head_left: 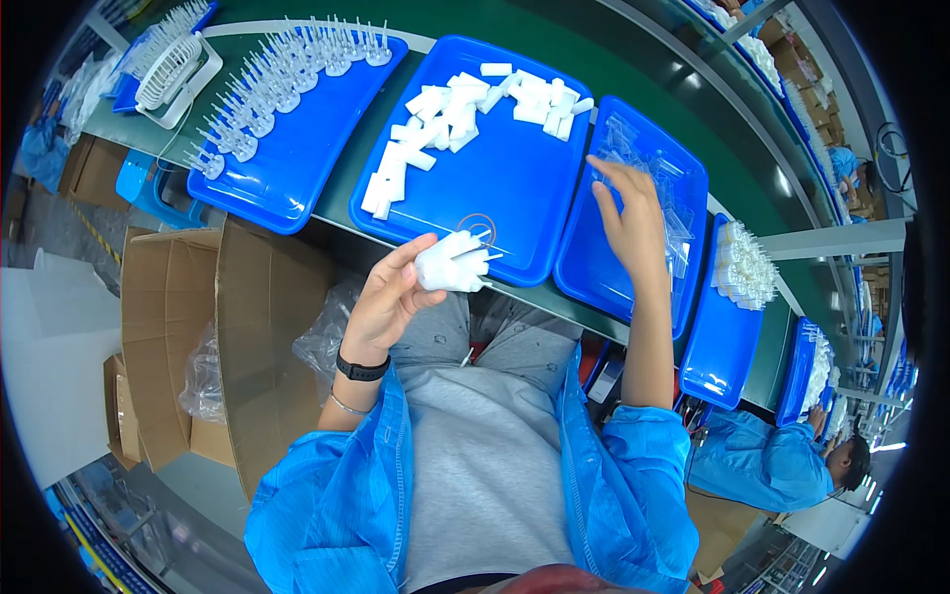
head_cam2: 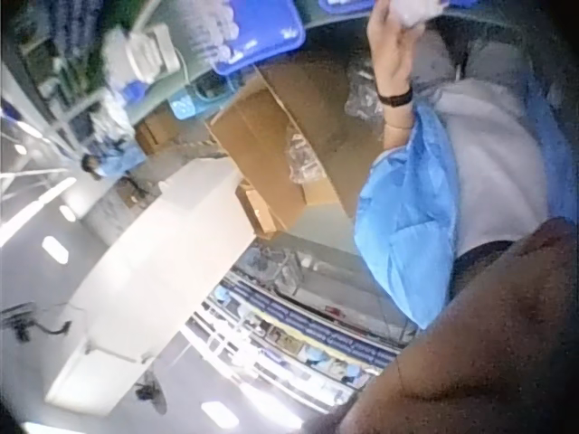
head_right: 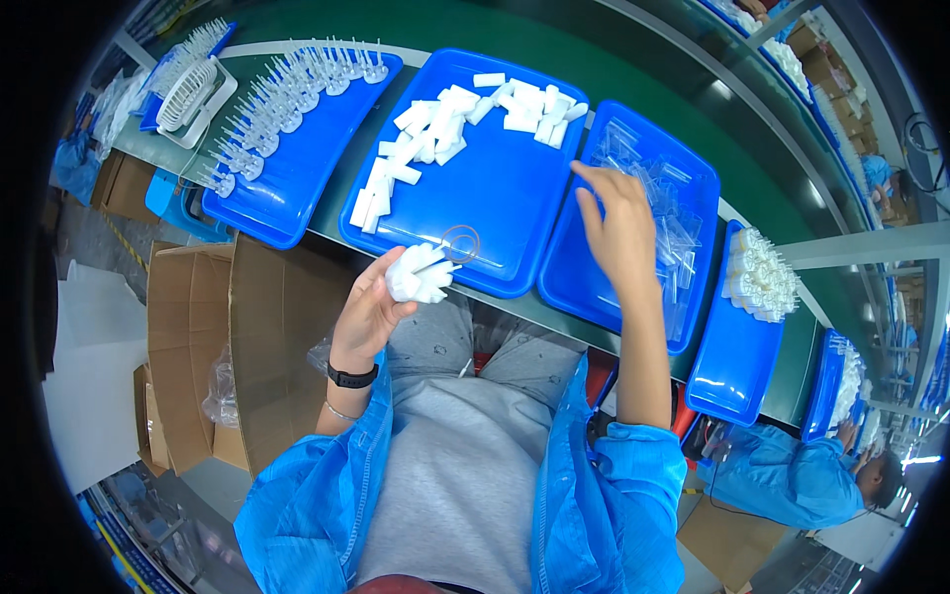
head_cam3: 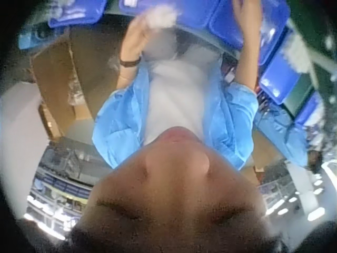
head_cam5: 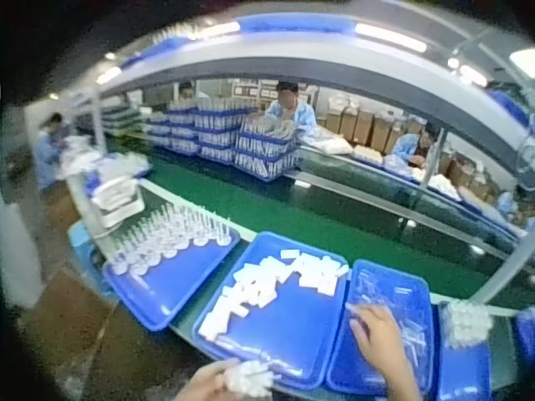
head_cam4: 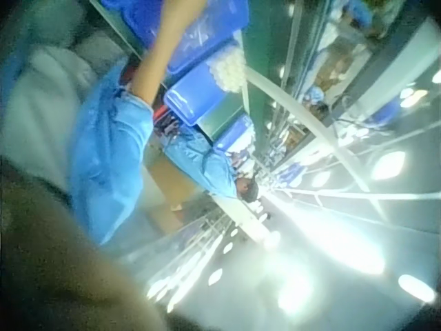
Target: The person assembles small white plastic components by hand, inserting pins into the parts and securing them together.
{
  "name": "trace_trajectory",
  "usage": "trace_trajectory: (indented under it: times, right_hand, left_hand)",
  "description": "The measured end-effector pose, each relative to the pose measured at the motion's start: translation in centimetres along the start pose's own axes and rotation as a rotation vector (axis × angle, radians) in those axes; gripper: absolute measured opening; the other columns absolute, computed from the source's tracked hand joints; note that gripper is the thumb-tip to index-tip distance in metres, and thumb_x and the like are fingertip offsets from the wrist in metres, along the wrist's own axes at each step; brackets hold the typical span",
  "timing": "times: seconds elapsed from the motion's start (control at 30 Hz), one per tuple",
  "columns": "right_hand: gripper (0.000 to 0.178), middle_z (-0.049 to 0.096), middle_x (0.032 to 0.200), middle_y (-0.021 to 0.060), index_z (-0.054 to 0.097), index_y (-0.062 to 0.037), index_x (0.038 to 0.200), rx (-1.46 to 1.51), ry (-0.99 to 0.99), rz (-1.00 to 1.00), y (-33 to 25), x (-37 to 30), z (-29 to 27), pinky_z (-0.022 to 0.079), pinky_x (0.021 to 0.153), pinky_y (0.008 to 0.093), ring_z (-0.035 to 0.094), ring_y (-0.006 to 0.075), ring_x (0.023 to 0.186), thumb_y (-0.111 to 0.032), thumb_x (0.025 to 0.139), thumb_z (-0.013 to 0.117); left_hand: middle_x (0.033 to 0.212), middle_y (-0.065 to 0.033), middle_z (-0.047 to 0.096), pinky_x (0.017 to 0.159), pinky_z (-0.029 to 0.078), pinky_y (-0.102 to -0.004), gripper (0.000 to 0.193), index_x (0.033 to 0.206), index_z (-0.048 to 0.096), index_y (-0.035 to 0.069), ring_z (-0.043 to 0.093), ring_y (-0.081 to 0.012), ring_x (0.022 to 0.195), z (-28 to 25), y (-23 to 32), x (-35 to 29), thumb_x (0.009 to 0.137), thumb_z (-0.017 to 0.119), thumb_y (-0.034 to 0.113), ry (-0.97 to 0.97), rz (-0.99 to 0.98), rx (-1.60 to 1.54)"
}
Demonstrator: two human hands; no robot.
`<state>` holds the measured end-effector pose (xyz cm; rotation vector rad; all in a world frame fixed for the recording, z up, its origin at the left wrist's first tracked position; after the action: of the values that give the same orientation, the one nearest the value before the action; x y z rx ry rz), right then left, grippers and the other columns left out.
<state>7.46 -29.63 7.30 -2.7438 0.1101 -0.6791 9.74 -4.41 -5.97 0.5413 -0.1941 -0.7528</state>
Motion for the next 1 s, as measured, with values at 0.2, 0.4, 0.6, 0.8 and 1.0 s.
trace_trajectory:
  times: [0.2,0.4,0.6,0.8,1.0]
  right_hand:
    - [0.028,0.059,0.100,0.0105,0.066,-0.0120,0.110,-0.276,-0.078,0.113,4.3,0.0,2.3,0.050,0.080,0.0386,0.058,0.0282,0.092,-0.012,0.082,0.065]
    - [0.013,0.060,0.091,0.0100,0.064,-0.0075,0.092,-0.309,-0.004,0.111,6.2,0.8,3.0,0.051,0.072,0.0404,0.060,0.0287,0.086,-0.013,0.081,0.066]
    - [0.025,0.059,0.088,0.0085,0.061,-0.0083,0.099,-0.049,-0.015,0.261,8.0,1.5,3.3,0.051,0.070,0.0375,0.060,0.0247,0.078,-0.004,0.075,0.069]
    - [0.062,0.062,0.093,0.0096,0.046,-0.0141,0.130,0.075,-0.006,0.415,9.2,1.3,3.0,0.051,0.074,0.0350,0.060,0.0215,0.077,0.000,0.073,0.067]
    - [0.046,0.066,0.103,0.0093,0.055,-0.0072,0.122,0.637,0.008,0.165,0.7,1.0,0.3,0.049,0.080,0.0307,0.062,0.0172,0.091,0.002,0.078,0.062]
  left_hand:
    - [0.126,-0.0187,0.053,0.084,0.058,-0.0330,0.052,0.134,0.040,-0.003,0.061,-0.0263,0.107,0.3,0.6,0.0,0.090,0.061,0.017,-0.005,0.072,0.125]
    - [0.123,-0.0164,0.055,0.082,0.058,-0.0339,0.048,0.130,0.045,0.000,0.062,-0.0259,0.105,0.2,0.7,0.0,0.090,0.062,0.018,-0.003,0.048,0.039]
    - [0.119,-0.0125,0.056,0.081,0.057,-0.0350,0.041,0.124,0.049,0.002,0.062,-0.0229,0.102,0.8,0.8,-0.1,0.087,0.063,0.012,-0.040,0.050,0.126]
    - [0.120,-0.0102,0.052,0.081,0.059,-0.0341,0.041,0.123,0.051,0.001,0.059,-0.0229,0.106,1.5,0.7,-0.4,0.084,0.063,0.005,-0.006,-0.029,0.198]
    - [0.118,-0.0080,0.048,0.081,0.059,-0.0347,0.036,0.118,0.055,-0.001,0.058,-0.0219,0.106,2.3,1.3,-0.2,0.082,0.063,0.000,-0.033,0.026,0.242]
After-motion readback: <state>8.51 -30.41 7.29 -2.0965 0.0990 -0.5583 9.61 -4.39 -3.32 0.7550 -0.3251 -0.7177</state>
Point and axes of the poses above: each hand's wrist, its own x-axis towards the middle knuckle, its own z-axis out of the palm, y = z × x, the point moved 10 cm from there along x, towards the middle knuckle
